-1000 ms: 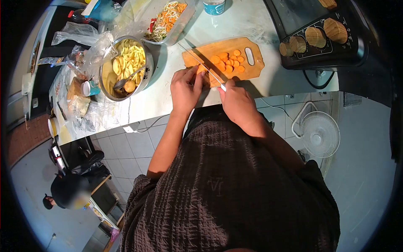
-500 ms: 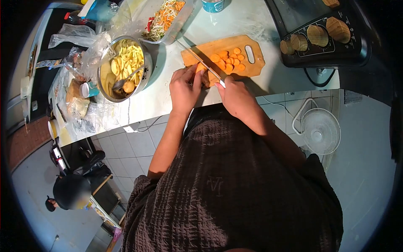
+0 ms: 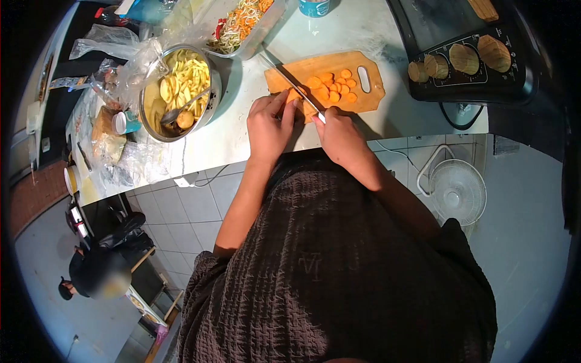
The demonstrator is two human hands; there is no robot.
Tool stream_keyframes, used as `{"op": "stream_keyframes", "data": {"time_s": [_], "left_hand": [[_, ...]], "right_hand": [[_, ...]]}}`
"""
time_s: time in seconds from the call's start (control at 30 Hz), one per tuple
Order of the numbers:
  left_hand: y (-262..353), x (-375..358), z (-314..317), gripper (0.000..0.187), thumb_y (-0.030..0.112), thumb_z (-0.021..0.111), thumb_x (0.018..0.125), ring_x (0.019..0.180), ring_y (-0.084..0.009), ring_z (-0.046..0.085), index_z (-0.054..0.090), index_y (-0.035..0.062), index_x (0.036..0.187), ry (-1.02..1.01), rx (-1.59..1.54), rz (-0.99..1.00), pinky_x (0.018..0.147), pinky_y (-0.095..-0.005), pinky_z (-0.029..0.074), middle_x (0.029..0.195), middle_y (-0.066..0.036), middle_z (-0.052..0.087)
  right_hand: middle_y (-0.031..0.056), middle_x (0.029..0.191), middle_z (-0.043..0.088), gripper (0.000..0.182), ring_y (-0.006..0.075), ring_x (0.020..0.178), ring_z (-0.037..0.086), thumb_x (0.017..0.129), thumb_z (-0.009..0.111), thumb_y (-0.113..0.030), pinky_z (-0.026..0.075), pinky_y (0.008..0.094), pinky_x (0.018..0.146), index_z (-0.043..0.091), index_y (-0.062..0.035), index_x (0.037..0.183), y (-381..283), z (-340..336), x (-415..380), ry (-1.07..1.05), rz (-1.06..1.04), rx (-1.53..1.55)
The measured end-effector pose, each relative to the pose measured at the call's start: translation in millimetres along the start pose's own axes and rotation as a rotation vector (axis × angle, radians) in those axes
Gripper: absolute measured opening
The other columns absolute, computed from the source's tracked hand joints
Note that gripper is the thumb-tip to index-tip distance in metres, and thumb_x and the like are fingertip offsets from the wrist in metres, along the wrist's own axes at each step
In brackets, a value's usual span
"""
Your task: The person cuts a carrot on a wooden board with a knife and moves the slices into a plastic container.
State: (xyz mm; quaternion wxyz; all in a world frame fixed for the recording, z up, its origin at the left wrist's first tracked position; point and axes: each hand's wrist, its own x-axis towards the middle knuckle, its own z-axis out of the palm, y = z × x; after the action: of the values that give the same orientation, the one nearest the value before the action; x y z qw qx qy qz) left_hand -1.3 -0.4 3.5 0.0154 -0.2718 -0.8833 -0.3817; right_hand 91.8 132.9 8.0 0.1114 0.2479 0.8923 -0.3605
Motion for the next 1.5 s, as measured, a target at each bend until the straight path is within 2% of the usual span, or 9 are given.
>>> {"op": "stream_keyframes", "data": {"time_s": [0.1, 0.2, 0.5, 0.6, 0.67, 0.77, 1.3, 1.4, 1.5], "left_hand": [[1, -1, 0, 0.026, 0.017, 0.073, 0.083, 0.074, -0.0249, 0.064, 0.072, -0.0002, 0.103, 0.032, 0.002, 0.021, 0.070, -0.0348, 0.051, 0.083, -0.014, 0.069], [-1, -1, 0, 0.027, 0.019, 0.073, 0.084, 0.076, -0.0258, 0.064, 0.072, 0.0004, 0.103, 0.014, 0.017, 0.015, 0.071, -0.0353, 0.051, 0.083, -0.014, 0.069], [-4, -4, 2, 0.032, 0.021, 0.074, 0.081, 0.082, -0.0292, 0.063, 0.071, 0.0021, 0.108, 0.036, 0.111, 0.095, 0.078, -0.0381, 0.049, 0.087, -0.014, 0.068], [-3, -6, 2, 0.035, 0.021, 0.075, 0.080, 0.087, -0.0300, 0.062, 0.070, 0.0027, 0.110, 0.058, 0.147, 0.143, 0.080, -0.0392, 0.048, 0.093, -0.015, 0.068], [-7, -9, 4, 0.040, 0.025, 0.072, 0.082, 0.099, -0.0265, 0.057, 0.067, 0.0039, 0.115, 0.042, 0.122, 0.103, 0.090, -0.0396, 0.040, 0.102, -0.012, 0.066], [-6, -10, 3, 0.038, 0.023, 0.071, 0.082, 0.100, -0.0264, 0.057, 0.068, 0.0036, 0.114, 0.002, 0.097, 0.055, 0.089, -0.0395, 0.040, 0.102, -0.011, 0.066], [-10, -4, 2, 0.036, 0.021, 0.072, 0.083, 0.096, -0.0277, 0.058, 0.068, 0.0027, 0.113, 0.042, 0.120, 0.054, 0.087, -0.0392, 0.041, 0.098, -0.012, 0.065], [-13, 0, 1, 0.036, 0.021, 0.072, 0.083, 0.096, -0.0278, 0.057, 0.068, 0.0028, 0.113, 0.078, 0.154, 0.084, 0.088, -0.0395, 0.041, 0.098, -0.012, 0.065], [-15, 3, 1, 0.037, 0.022, 0.071, 0.083, 0.097, -0.0280, 0.057, 0.068, 0.0033, 0.114, 0.076, 0.154, 0.065, 0.088, -0.0398, 0.040, 0.098, -0.011, 0.065]], "right_hand": [[0.0291, 0.084, 0.066, 0.037, 0.0449, 0.084, 0.065, 0.097, 0.052, -0.032, 0.052, 0.0513, 0.074, 0.056, 0.0042, 0.098, 0, -1, -6, 0.032, -0.017, -0.033], [0.0296, 0.078, 0.064, 0.034, 0.0480, 0.079, 0.063, 0.098, 0.051, -0.030, 0.049, 0.0543, 0.071, 0.053, 0.0044, 0.096, 3, -9, -18, 0.069, -0.020, -0.049], [0.0299, 0.078, 0.063, 0.039, 0.0495, 0.079, 0.061, 0.098, 0.050, -0.034, 0.048, 0.0548, 0.073, 0.052, 0.0045, 0.094, 4, -31, -31, 0.110, 0.013, -0.032], [0.0306, 0.079, 0.063, 0.042, 0.0498, 0.081, 0.061, 0.098, 0.048, -0.036, 0.048, 0.0549, 0.073, 0.052, 0.0049, 0.095, 4, -34, -29, 0.104, 0.030, -0.020], [0.0312, 0.081, 0.064, 0.044, 0.0496, 0.082, 0.061, 0.098, 0.048, -0.039, 0.048, 0.0548, 0.074, 0.054, 0.0049, 0.095, 6, -33, -29, 0.068, 0.025, 0.001], [0.0310, 0.082, 0.064, 0.045, 0.0494, 0.083, 0.062, 0.098, 0.047, -0.039, 0.048, 0.0546, 0.075, 0.054, 0.0047, 0.095, 7, -31, -30, 0.058, 0.008, 0.020], [0.0310, 0.085, 0.063, 0.047, 0.0497, 0.085, 0.060, 0.098, 0.046, -0.043, 0.047, 0.0546, 0.078, 0.054, 0.0030, 0.097, 11, -42, -34, 0.101, -0.010, 0.037], [0.0302, 0.085, 0.063, 0.047, 0.0498, 0.084, 0.060, 0.097, 0.047, -0.045, 0.046, 0.0545, 0.077, 0.054, 0.0011, 0.099, 16, -44, -34, 0.123, 0.033, 0.027], [0.0302, 0.090, 0.064, 0.049, 0.0485, 0.091, 0.061, 0.097, 0.045, -0.048, 0.047, 0.0549, 0.081, 0.055, 0.0000, 0.103, 16, -53, -35, 0.079, 0.071, 0.016]]}}
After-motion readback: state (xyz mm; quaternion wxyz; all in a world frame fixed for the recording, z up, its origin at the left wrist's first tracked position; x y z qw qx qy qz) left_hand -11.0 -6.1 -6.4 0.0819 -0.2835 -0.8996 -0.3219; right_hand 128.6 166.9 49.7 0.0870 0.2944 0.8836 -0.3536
